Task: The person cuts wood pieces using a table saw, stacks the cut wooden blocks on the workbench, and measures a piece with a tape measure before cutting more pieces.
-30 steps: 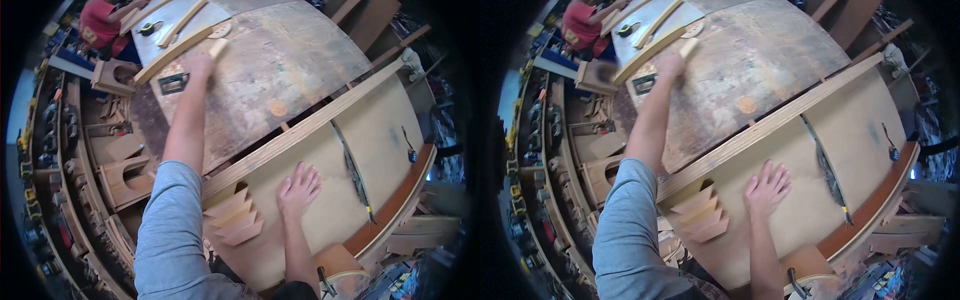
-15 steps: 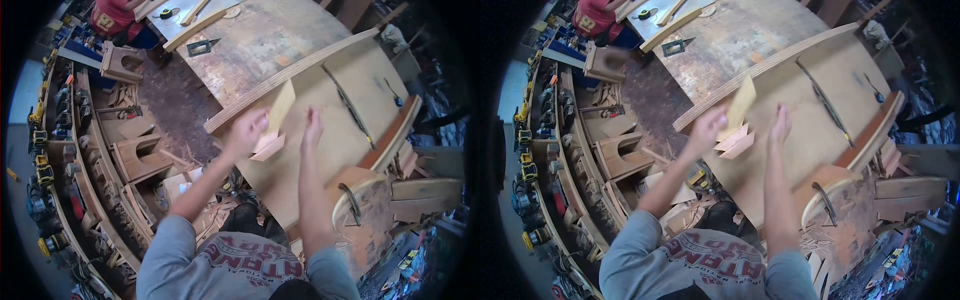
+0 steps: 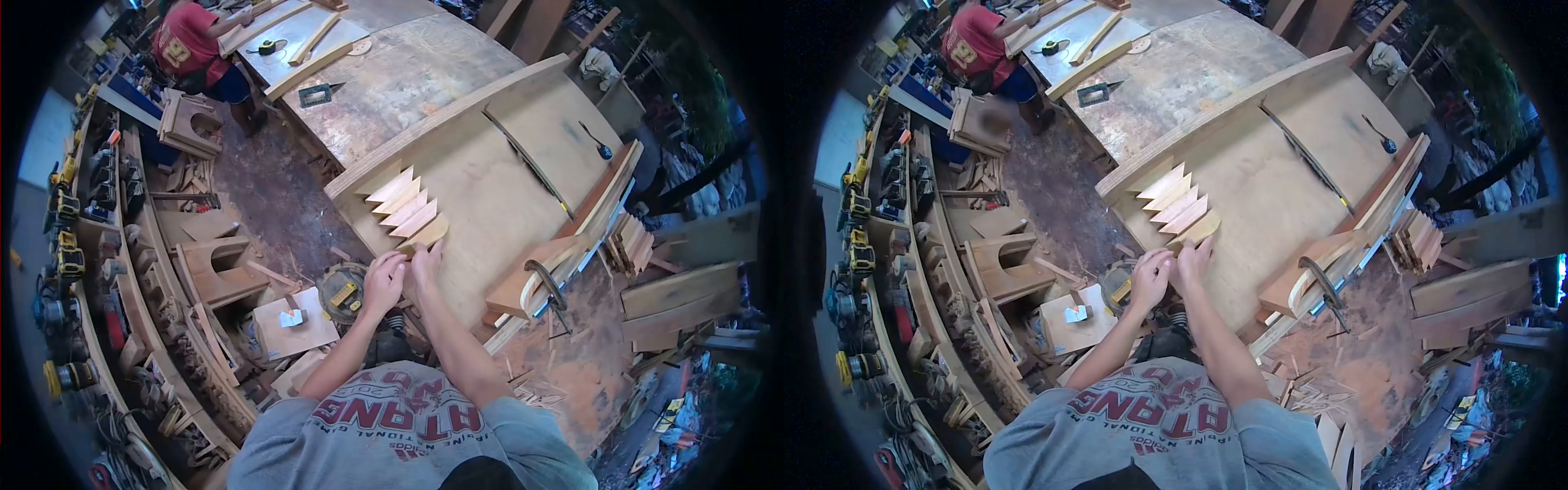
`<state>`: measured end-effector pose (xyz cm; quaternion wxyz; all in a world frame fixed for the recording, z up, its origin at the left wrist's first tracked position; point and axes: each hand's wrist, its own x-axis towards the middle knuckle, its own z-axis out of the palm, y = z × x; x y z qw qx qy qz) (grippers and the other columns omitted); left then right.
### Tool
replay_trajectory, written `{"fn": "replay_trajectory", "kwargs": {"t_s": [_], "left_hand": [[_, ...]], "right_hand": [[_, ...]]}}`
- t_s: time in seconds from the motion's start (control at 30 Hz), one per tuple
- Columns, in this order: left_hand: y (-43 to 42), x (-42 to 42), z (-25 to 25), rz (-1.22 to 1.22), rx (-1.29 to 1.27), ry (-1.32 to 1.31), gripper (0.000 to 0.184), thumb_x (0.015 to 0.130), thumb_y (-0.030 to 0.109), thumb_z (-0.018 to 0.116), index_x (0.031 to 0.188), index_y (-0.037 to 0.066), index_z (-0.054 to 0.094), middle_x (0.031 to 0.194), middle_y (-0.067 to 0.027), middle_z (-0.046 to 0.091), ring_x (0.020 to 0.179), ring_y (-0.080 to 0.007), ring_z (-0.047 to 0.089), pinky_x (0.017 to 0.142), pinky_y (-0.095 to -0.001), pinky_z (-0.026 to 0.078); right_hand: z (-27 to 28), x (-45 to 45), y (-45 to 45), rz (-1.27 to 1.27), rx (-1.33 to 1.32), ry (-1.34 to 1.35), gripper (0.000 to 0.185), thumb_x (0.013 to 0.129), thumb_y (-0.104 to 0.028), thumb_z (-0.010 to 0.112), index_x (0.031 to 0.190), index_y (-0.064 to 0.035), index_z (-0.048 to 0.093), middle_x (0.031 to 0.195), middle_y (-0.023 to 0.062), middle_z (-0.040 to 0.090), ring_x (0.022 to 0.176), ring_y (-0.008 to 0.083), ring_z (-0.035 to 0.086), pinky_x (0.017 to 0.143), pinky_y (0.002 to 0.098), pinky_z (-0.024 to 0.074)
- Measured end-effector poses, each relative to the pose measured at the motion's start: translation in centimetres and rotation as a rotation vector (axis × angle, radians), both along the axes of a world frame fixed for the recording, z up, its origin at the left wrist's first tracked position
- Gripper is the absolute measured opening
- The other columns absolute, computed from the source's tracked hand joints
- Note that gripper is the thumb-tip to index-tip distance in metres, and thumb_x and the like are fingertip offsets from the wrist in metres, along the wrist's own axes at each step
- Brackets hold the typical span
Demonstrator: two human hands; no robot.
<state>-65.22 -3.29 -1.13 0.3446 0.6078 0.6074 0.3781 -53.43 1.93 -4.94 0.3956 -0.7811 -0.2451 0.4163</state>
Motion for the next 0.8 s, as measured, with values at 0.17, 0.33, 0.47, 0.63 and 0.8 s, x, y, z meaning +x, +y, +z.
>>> {"fn": "replay_trajectory", "kwargs": {"t_s": [0.17,0.33,0.47,0.63,0.8], "left_hand": [[2.9,3.2,-2.4,0.006,0.278,0.363,0.057,0.089,0.026,0.08,0.14,0.008,0.065,0.148,-0.013,0.06,0.139,-0.0346,0.052,0.117,-0.0477,0.041],[6.0,4.0,-5.9,-0.011,0.449,0.474,0.075,0.08,0.036,0.088,0.142,0.008,0.058,0.141,-0.0132,0.058,0.134,-0.0345,0.051,0.115,-0.0513,0.037],[3.9,5.4,-6.7,0.405,0.264,0.364,0.063,0.082,0.044,0.086,0.132,0.013,0.066,0.124,-0.0079,0.066,0.122,-0.0322,0.059,0.106,-0.048,0.041],[2.8,6.8,-9.5,0.509,0.033,0.429,0.053,0.084,0.04,0.085,0.127,0.015,0.067,0.12,-0.009,0.068,0.121,-0.0306,0.061,0.106,-0.0481,0.042],[-0.7,9.5,-8.2,0.372,0.339,0.423,0.046,0.084,0.025,0.084,0.123,0.011,0.065,0.118,-0.0121,0.067,0.118,-0.0349,0.061,0.099,-0.047,0.05]], "right_hand": [[-3.5,2.6,-1.6,-0.098,0.35,0.314,0.078,0.099,-0.006,0.058,0.168,0.0031,0.022,0.171,0.028,0.032,0.158,0.037,0.034,0.127,0.0417,0.0307],[5.9,9.7,-10.3,0.468,0.114,0.231,0.053,0.101,-0.013,0.065,0.152,-0.0049,0.057,0.139,0.0162,0.066,0.127,0.0231,0.063,0.109,0.0352,0.0484],[13.5,17.1,-19.2,0.881,0.063,0.36,0.044,0.108,-0.019,0.063,0.148,-0.0025,0.06,0.131,0.007,0.069,0.117,0.015,0.062,0.104,0.031,0.0486],[14.9,26.9,-27.2,0.977,-0.035,0.461,0.04,0.108,-0.016,0.061,0.146,-0.0017,0.061,0.134,0.0072,0.069,0.122,0.0132,0.061,0.105,0.0304,0.0479],[10.6,36.2,-31.4,1.004,-0.068,0.58,0.038,0.107,-0.013,0.062,0.144,-0.0029,0.063,0.13,0.0041,0.071,0.119,0.0119,0.062,0.103,0.0291,0.0485]]}}
